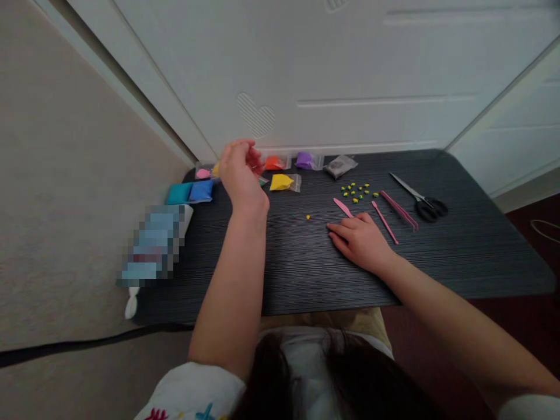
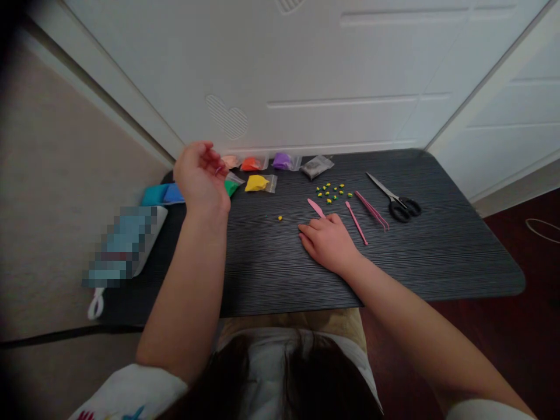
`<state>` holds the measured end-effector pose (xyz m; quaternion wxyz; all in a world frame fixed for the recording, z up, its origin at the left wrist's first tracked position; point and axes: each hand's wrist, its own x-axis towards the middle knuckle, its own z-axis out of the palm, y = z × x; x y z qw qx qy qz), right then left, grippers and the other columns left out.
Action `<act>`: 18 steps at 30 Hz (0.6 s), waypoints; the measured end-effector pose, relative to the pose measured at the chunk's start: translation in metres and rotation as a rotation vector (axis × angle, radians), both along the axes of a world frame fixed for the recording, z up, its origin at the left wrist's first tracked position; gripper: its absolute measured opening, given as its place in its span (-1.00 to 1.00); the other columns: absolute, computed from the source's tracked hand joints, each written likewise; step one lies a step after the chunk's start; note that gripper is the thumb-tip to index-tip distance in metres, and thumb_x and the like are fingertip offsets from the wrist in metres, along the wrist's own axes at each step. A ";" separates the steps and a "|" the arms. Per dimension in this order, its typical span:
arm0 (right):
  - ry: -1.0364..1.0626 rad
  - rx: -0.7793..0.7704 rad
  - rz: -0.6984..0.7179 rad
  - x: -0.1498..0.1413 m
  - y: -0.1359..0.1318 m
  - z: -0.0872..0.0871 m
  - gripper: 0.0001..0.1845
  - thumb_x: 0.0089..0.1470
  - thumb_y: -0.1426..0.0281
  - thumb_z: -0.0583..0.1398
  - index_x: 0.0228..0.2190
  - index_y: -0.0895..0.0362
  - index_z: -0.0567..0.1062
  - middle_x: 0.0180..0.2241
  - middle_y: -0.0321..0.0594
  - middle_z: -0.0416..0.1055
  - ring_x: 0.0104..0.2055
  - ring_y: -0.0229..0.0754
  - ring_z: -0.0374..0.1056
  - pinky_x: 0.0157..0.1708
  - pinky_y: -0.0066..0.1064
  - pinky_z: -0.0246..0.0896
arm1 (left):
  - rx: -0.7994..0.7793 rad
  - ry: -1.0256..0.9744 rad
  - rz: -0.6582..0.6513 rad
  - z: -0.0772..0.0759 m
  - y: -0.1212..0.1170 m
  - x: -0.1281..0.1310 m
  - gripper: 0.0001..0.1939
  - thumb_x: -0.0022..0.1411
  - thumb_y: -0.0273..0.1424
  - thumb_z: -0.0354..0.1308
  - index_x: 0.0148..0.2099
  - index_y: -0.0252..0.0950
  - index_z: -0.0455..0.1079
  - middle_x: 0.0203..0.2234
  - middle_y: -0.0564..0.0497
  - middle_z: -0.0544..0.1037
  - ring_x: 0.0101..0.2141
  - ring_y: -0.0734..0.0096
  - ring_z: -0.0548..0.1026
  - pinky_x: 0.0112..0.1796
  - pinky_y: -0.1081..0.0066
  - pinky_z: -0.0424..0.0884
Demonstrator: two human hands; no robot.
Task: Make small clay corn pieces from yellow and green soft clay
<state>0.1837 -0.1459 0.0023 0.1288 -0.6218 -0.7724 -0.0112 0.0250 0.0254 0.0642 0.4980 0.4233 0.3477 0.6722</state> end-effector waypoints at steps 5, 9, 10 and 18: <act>0.020 -0.026 -0.013 0.000 0.001 0.000 -0.67 0.11 0.32 -0.05 -0.16 0.13 0.39 -0.35 -0.18 0.40 -0.27 -0.16 0.25 -0.19 -0.26 -0.11 | 0.055 0.219 -0.020 -0.028 0.009 0.034 -0.87 0.07 -0.49 -0.05 -0.47 -0.30 0.29 -0.67 0.14 0.29 -0.65 0.61 0.25 -0.60 0.53 0.16; 0.099 -0.042 -0.051 0.001 0.003 -0.002 -0.67 0.10 0.34 -0.03 -0.12 0.12 0.36 -0.34 -0.21 0.40 -0.28 -0.19 0.26 -0.19 -0.28 -0.08 | 0.306 0.651 -0.133 -0.046 -0.005 0.029 -0.87 0.09 -0.47 -0.03 -0.41 -0.28 0.34 -0.56 0.10 0.37 -0.53 0.54 0.32 -0.48 0.52 0.23; 0.124 -0.045 -0.061 0.002 0.003 -0.002 -0.67 0.10 0.34 -0.03 -0.11 0.12 0.35 -0.34 -0.21 0.40 -0.28 -0.20 0.26 -0.19 -0.29 -0.07 | 0.363 0.749 -0.145 -0.049 -0.007 0.023 -0.87 0.09 -0.48 -0.02 -0.39 -0.28 0.35 -0.53 0.09 0.39 -0.50 0.53 0.33 -0.45 0.51 0.24; 0.192 -0.050 -0.120 0.009 0.009 0.000 -0.71 0.07 0.38 0.01 -0.16 0.11 0.38 -0.39 -0.24 0.41 -0.31 -0.22 0.26 -0.21 -0.28 -0.05 | 0.467 1.010 -0.157 -0.068 -0.012 -0.012 -0.88 0.11 -0.48 -0.01 -0.34 -0.30 0.36 -0.44 0.05 0.44 -0.42 0.48 0.37 -0.38 0.47 0.27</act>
